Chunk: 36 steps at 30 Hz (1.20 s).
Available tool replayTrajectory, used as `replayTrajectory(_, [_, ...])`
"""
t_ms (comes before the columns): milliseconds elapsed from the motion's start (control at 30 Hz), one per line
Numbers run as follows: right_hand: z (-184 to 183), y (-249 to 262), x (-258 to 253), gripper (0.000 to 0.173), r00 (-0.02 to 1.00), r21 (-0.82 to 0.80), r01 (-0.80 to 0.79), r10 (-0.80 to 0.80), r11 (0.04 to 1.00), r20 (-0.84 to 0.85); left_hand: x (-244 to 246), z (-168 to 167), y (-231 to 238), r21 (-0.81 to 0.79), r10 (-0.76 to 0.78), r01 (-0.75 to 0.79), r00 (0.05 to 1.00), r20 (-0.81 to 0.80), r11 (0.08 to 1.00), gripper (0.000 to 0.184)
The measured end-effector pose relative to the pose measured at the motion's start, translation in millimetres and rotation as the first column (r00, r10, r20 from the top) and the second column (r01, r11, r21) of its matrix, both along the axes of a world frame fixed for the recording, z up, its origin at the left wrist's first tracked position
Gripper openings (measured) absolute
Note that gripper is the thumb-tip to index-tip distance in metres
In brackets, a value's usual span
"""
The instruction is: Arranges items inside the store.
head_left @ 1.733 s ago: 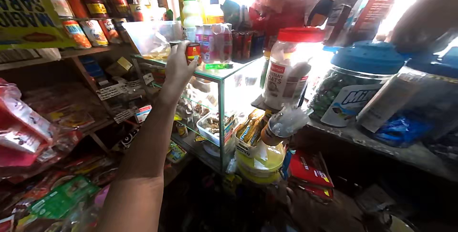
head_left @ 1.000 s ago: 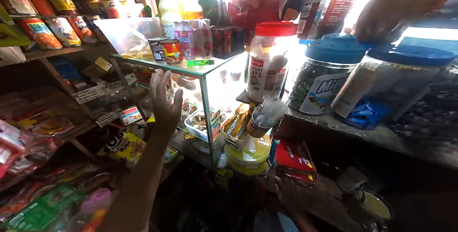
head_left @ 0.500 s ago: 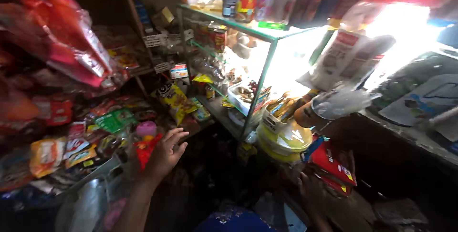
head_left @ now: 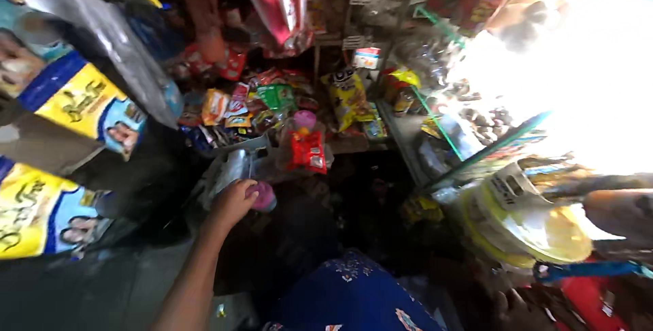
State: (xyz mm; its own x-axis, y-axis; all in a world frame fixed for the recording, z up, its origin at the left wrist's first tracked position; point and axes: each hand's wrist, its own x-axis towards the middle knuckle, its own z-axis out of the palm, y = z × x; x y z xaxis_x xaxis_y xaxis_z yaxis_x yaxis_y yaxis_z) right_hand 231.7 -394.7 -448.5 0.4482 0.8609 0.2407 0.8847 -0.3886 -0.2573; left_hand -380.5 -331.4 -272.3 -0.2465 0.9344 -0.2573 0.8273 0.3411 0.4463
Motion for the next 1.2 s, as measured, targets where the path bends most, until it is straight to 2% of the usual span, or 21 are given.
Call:
replayTrajectory(100, [5,-2,-5,0.05,0.999,0.026,-0.018,0.018,0.999,0.034,-11,-7,-13,-0.086,0.087,-0.083,0.995,0.04,0.993,0.037])
replayTrajectory(167, [27,-6,-24,0.052,0.999,-0.008,-0.019,0.02,1.0,0.043,-17,-15,-20,-0.164,0.142,-0.132,0.989,0.048,0.978,0.039])
replayTrajectory(233, [32,-7,-30,0.053,0.999,-0.061,0.025,-0.024,0.998,0.03,-21,-26,-27,-0.266,0.159,-0.147,0.987,0.025,0.953,0.04])
replayTrajectory(300, [35,-8,-33,0.053,0.999,-0.114,0.048,-0.047,0.992,0.009,-23,-37,-32,-0.402,0.118,-0.106,0.993,0.005,0.909,0.041])
replayTrajectory(367, [1,-6,-3,0.052,0.997,-0.014,0.02,-0.019,1.0,0.07,-22,-48,-35,-0.471,0.082,-0.061,0.996,0.025,0.88,0.042])
replayTrajectory(400, [-5,-5,4,0.052,0.999,-0.004,0.012,-0.012,1.0,0.05,-21,-53,-37,-0.487,0.086,-0.053,0.995,0.045,0.872,0.044])
replayTrajectory(533, [5,-2,1,0.052,0.999,-0.05,0.033,-0.033,0.998,0.013,-16,-69,-39,-0.5,0.124,-0.089,0.992,0.037,0.861,0.054])
replayTrajectory(633, [6,-2,-2,0.051,0.999,-0.037,0.025,-0.024,0.999,0.035,-15,-71,-38,-0.548,0.078,-0.066,0.997,-0.001,0.834,0.055])
replayTrajectory(700, [10,-3,-5,0.051,0.999,-0.031,0.025,-0.024,0.999,0.029,-12,-66,-35,-0.589,0.011,0.04,0.996,0.084,0.807,0.051])
replayTrajectory(733, [16,-3,-12,0.051,1.0,-0.032,0.023,-0.023,0.999,0.009,-8,-62,-34,-0.576,-0.003,0.111,0.983,0.185,0.81,0.048])
replayTrajectory(767, [26,-5,-20,0.052,1.0,-0.036,0.015,-0.016,0.999,-0.01,0,-56,-32,-0.532,0.025,0.155,0.949,0.315,0.833,0.047])
replayTrajectory(833, [18,-5,-16,0.053,1.0,0.005,-0.01,0.01,1.0,0.008,22,-47,-25,-0.375,0.125,0.129,0.804,0.582,0.918,0.054])
replayTrajectory(900, [4,-3,-5,0.052,0.998,0.039,-0.008,0.005,0.999,0.065,48,-44,-7,-0.2,0.193,-0.058,0.613,0.766,0.978,0.065])
replayTrajectory(933, [1,-3,0,0.052,0.998,0.023,0.004,-0.006,1.0,0.058,59,-45,6,-0.133,0.225,-0.206,0.531,0.817,0.969,0.068])
replayTrajectory(1000, [0,-2,6,0.051,1.0,-0.006,-0.004,0.004,1.0,0.016,73,-46,35,-0.057,0.287,-0.487,0.412,0.865,0.872,0.072])
replayTrajectory(1033, [-2,-1,7,0.051,1.0,0.001,-0.003,0.003,1.0,0.02,74,-45,48,-0.052,0.311,-0.57,0.366,0.877,0.82,0.074])
replayTrajectory(1100, [-9,0,11,0.05,1.0,0.034,-0.001,0.0,0.999,0.008,71,-45,71,-0.103,0.355,-0.634,0.285,0.89,0.767,0.076])
replayTrajectory(1200, [-6,0,7,0.05,0.999,0.005,0.038,-0.038,0.999,-0.022,66,-52,93,-0.166,0.383,-0.64,0.216,0.898,0.75,0.064])
